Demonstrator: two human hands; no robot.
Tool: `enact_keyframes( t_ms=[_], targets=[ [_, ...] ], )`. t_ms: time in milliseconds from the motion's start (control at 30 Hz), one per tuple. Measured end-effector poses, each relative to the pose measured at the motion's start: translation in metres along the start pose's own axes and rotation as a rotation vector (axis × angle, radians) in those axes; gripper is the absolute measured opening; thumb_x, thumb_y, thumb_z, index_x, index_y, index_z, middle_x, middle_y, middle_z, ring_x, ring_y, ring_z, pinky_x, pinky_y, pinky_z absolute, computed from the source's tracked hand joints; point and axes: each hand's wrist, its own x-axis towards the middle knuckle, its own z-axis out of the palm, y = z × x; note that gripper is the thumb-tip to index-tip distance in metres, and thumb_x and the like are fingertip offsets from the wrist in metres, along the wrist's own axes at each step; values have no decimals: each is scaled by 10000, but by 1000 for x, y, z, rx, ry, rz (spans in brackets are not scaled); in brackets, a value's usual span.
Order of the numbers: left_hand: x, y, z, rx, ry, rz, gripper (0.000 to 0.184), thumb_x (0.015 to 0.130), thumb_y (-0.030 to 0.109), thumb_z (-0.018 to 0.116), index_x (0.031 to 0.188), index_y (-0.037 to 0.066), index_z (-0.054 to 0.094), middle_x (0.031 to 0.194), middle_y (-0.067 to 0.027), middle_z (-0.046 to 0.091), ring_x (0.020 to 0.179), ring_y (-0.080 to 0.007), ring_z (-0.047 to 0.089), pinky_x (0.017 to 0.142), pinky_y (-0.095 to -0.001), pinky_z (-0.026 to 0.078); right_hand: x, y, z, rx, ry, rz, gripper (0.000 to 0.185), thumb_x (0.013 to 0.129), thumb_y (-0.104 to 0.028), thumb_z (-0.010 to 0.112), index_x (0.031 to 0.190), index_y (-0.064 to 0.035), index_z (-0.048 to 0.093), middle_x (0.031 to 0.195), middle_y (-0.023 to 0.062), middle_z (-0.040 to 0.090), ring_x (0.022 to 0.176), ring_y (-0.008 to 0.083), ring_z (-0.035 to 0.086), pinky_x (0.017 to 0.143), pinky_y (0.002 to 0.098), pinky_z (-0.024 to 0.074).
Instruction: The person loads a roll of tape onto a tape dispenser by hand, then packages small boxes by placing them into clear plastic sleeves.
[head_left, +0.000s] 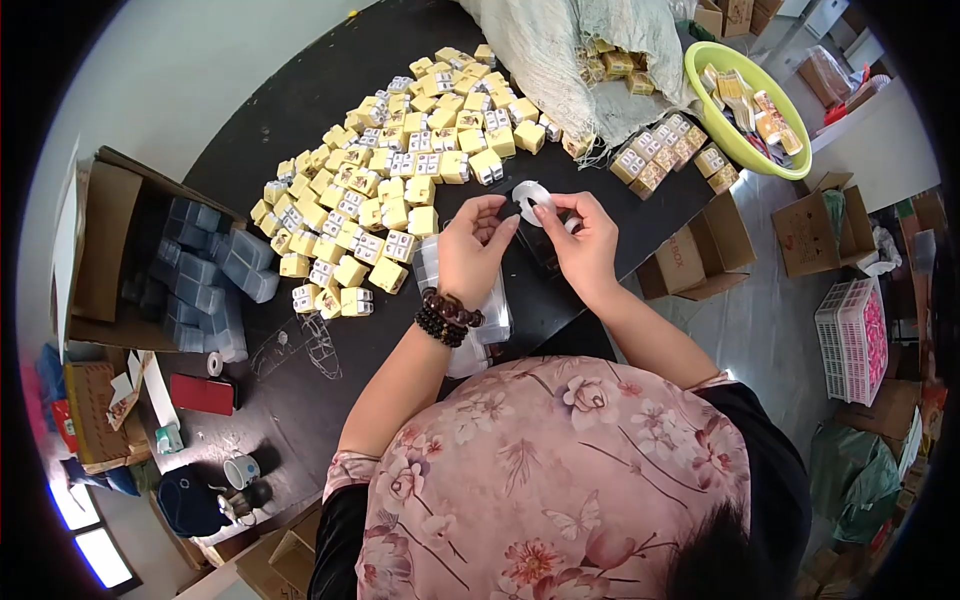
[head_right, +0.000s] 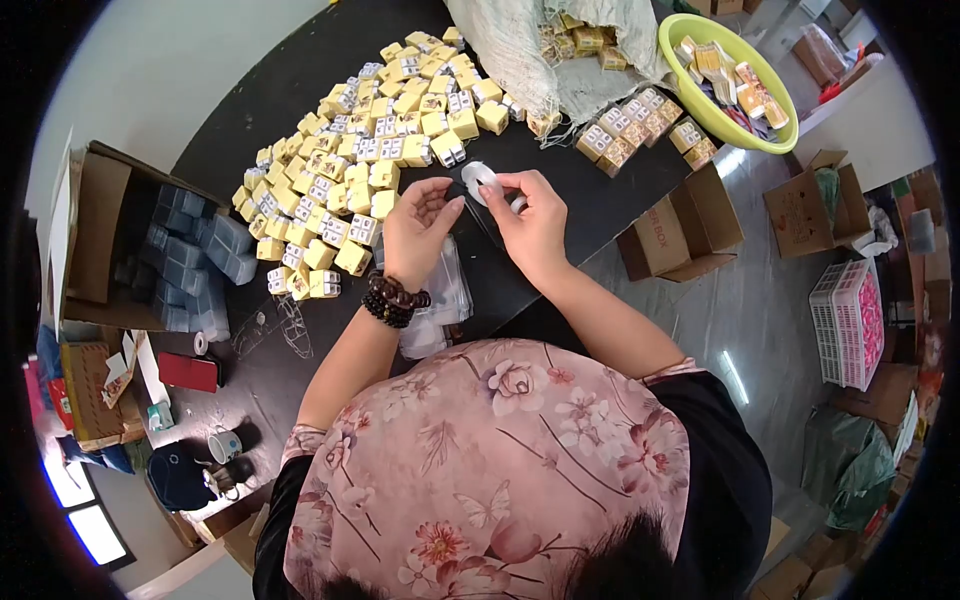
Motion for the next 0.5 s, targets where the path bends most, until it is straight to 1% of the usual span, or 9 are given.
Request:
enact_keyframes(
  t_ms=[67,133,167,200,233,300,333,400,500],
  targets=[
    [-7,4,1,-76,-54,-2,280,834,25,711,1078,-35,587,953,-78,639,799,-109,631,726,-232,522,0,-11,0,38,-24,-6,132,827,-62,739,921,-2,669,807,3,627,629,28,453,542,199,360],
    [-11,15,0,-70,-19,23,257,828,19,717,1056,-36,612,963,-75,644,824,-108,640,748,-236,527,-2,-24,-2,17,-73,-66,144,828,-62,738,931,5,662,792,2,601,631,35,463,540,202,362],
    [-12,18,-1,-84,-14,-29,253,829,13,715,1058,-34,621,976,-71,639,833,-109,642,751,-236,529,-3,-28,-3,17,-73,-68,144,828,-62,738,931,5,662,792,2,601,631,35,463,540,202,362],
    [-14,20,-2,-98,-10,-82,249,830,6,714,1061,-33,630,989,-67,634,841,-110,645,753,-237,531,-3,-32,-4,-3,-86,-123,145,826,-51,736,933,10,658,786,2,586,632,42,470,543,205,369],
    [-15,24,-3,-100,-11,-81,249,830,6,714,1061,-33,630,989,-67,634,841,-110,645,753,-237,531,-4,-34,-6,-23,-99,-178,146,824,-40,734,935,14,655,781,3,571,634,49,477,546,207,376],
    [-18,28,-5,-188,-48,-137,213,838,-19,696,1044,-38,646,996,-62,627,855,-111,646,777,-237,533,-6,-37,-8,-12,-108,-182,144,822,-28,732,932,17,651,783,11,565,635,58,483,552,211,386],
    [-19,28,-6,-190,-48,-135,213,838,-19,696,1044,-38,646,996,-62,627,855,-111,646,777,-237,533,-6,-39,-9,2,-119,-184,143,819,-16,731,929,21,647,786,19,560,637,66,489,558,215,396],
    [-22,27,-9,-279,-59,-25,164,849,-44,673,1012,-46,657,1006,-63,618,875,-114,646,802,-234,531,-6,-41,-12,39,-120,-187,144,818,-8,728,931,22,644,795,25,560,639,68,494,563,216,403],
    [-25,36,-14,-289,-93,-50,156,855,-50,660,1011,-41,665,1001,-59,618,896,-117,645,819,-232,528,-9,-42,-13,92,-131,-204,149,819,5,722,942,24,639,805,33,560,648,71,505,571,216,413]
  ],
)
